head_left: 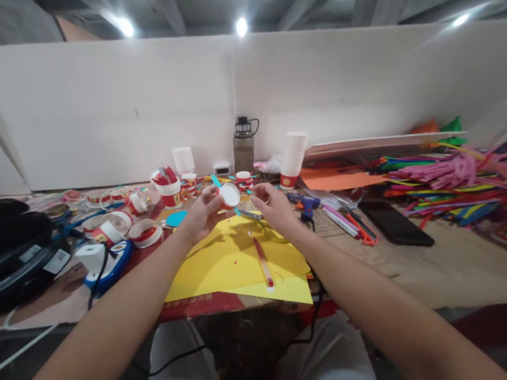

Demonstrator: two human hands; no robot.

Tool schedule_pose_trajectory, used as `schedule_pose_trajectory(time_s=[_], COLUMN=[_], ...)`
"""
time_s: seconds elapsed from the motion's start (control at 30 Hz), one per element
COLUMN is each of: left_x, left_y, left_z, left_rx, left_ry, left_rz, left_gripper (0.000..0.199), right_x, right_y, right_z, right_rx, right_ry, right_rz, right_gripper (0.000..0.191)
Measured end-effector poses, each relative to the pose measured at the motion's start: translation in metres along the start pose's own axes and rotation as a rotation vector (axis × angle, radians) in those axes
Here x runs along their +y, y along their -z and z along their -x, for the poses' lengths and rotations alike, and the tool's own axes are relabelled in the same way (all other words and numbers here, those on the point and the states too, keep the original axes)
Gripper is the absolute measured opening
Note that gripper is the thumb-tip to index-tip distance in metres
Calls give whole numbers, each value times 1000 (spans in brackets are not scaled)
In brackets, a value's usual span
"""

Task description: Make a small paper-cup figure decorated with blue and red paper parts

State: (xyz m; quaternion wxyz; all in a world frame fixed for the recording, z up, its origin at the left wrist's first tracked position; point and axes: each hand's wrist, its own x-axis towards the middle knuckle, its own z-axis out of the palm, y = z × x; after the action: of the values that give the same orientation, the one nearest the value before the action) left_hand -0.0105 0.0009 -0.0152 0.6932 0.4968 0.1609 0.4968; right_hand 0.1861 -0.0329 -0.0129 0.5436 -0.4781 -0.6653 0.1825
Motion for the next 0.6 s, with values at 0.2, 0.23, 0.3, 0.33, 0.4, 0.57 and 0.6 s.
schedule_pose_trajectory(time_s=[0.2, 0.23, 0.3, 0.33, 0.4, 0.57, 0.6], left_x=[-2, -3, -5, -6, -8, -13, -14], left_y=[4, 3, 1, 0, -2, -3, -3], left_z=[-3, -3, -3, -3, -2, -1, -1], left_rx=[80, 106, 151, 163, 161, 114, 113], left_ry=[118, 133, 152, 160, 170, 170, 166], left_rz=[166, 188, 219, 222, 207, 161, 155], left_gripper=[35, 36, 38, 38, 39, 41, 40], right_x=[-2, -3, -5, -6, -6, -5, -6], right_y=[-1, -1, -1, -1, -1, -2, -2], right_z=[1, 1, 3, 3, 4, 4, 4], right_rx=[-4, -6, -17, -28, -51, -65, -63], right_ry=[-28, -22, 11, 36, 91, 145, 147], right_rz=[-30, -34, -36, -35, -27, 16, 25], right_gripper=[19, 18, 18, 17, 18, 17, 16])
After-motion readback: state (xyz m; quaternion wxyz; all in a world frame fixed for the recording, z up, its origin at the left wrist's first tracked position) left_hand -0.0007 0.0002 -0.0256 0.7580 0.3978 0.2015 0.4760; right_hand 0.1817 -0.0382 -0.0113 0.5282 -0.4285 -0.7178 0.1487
